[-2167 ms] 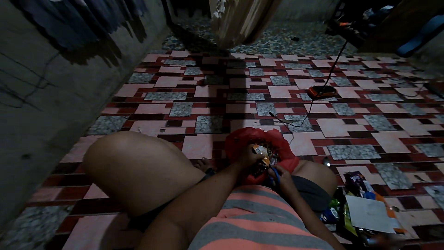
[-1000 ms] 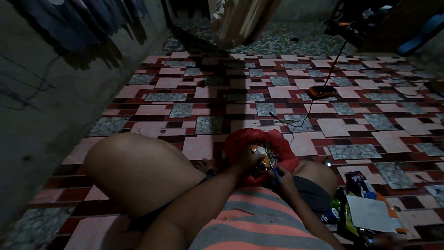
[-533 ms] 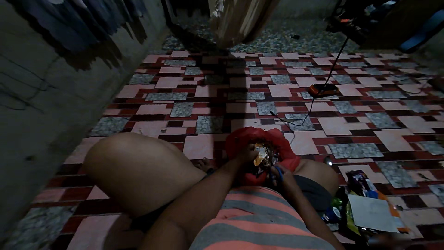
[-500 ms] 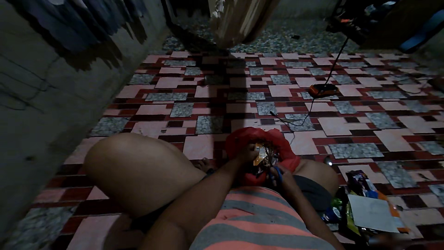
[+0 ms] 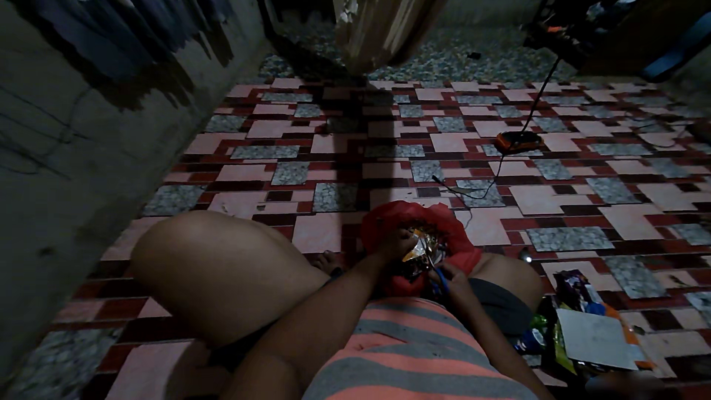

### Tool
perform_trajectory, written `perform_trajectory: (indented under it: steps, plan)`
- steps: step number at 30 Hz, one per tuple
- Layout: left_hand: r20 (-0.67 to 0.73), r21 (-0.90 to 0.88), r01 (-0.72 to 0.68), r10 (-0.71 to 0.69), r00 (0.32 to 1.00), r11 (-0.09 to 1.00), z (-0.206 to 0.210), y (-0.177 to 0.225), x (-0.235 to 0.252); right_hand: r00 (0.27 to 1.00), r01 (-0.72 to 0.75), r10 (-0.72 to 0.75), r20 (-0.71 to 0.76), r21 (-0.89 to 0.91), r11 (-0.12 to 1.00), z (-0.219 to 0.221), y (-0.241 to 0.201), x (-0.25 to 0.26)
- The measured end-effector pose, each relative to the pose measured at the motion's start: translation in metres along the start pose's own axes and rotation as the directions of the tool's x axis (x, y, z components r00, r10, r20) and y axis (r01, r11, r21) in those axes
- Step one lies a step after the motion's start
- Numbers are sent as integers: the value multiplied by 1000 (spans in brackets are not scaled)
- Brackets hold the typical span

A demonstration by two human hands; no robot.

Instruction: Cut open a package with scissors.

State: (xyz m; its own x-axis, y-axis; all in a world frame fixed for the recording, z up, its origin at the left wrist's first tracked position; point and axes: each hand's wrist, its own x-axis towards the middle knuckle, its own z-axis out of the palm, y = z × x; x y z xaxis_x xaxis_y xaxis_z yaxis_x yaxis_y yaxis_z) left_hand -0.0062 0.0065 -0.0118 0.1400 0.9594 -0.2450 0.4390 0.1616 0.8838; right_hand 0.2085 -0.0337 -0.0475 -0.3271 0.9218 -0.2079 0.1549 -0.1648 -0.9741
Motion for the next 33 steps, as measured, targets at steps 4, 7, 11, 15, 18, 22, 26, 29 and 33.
perform_trajectory:
  steps: [4, 7, 11, 15, 18, 22, 26, 29, 33]
  plan:
    - [1, -2, 14, -14, 1000, 1000, 2, -2, 1, 1000, 26, -26, 9, 9, 1000, 0, 1, 0]
    - [5, -20, 39, -39, 999, 999, 1, -2, 2, 998, 55, -55, -1, -14, 998, -1, 3, 1]
    - [15, 2, 66, -67, 998, 998, -1, 2, 2, 995, 90, -92, -36, -63, 994, -1, 6, 2]
    - [17, 15, 52, -52, 998, 999, 0, 3, 1, 997, 77, -80, -22, -92, 993, -1, 2, 0]
    - [70, 47, 51, -54, 996, 998, 3, 3, 2, 999, 31, -33, -13, -106, 994, -1, -4, 1]
    - [100, -35, 89, -85, 991, 995, 9, 5, -2, 999, 27, -32, -44, -102, 994, -1, 1, 5]
    - [121, -48, 101, -94, 988, 994, 9, 7, -3, 993, 94, -101, -60, -107, 990, -2, 6, 4]
    - [72, -90, 67, -61, 996, 994, 7, 4, -3, 999, 36, -37, -19, -44, 998, -3, 3, 2]
    - [-24, -57, -2, 1, 1000, 998, 3, -5, 5, 998, -19, 16, 59, 60, 998, -4, -2, 0]
